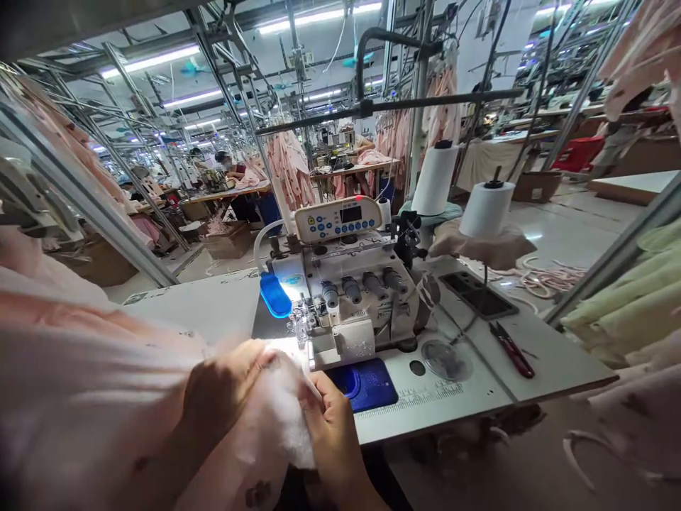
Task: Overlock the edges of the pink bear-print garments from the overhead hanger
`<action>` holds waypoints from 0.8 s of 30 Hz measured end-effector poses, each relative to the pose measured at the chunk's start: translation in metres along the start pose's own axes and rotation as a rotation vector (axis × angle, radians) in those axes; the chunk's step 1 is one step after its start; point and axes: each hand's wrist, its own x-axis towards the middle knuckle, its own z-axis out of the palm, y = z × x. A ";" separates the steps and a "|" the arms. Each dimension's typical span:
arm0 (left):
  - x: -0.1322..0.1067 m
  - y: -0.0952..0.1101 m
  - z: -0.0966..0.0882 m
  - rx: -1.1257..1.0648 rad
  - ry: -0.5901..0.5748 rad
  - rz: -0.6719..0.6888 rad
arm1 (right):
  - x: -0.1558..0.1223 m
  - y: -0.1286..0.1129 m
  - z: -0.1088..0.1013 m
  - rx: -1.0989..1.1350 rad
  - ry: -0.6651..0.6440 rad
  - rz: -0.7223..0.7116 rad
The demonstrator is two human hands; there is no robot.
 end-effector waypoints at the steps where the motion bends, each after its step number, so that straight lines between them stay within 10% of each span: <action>1: 0.006 0.000 0.003 0.001 -0.075 -0.034 | 0.003 0.001 -0.001 -0.040 0.019 -0.023; 10: 0.029 -0.014 0.014 0.074 -0.463 -0.055 | 0.018 0.012 0.003 -0.116 0.116 -0.013; 24: 0.027 -0.010 0.010 0.105 -0.551 0.034 | -0.002 0.008 -0.006 -0.280 0.051 -0.087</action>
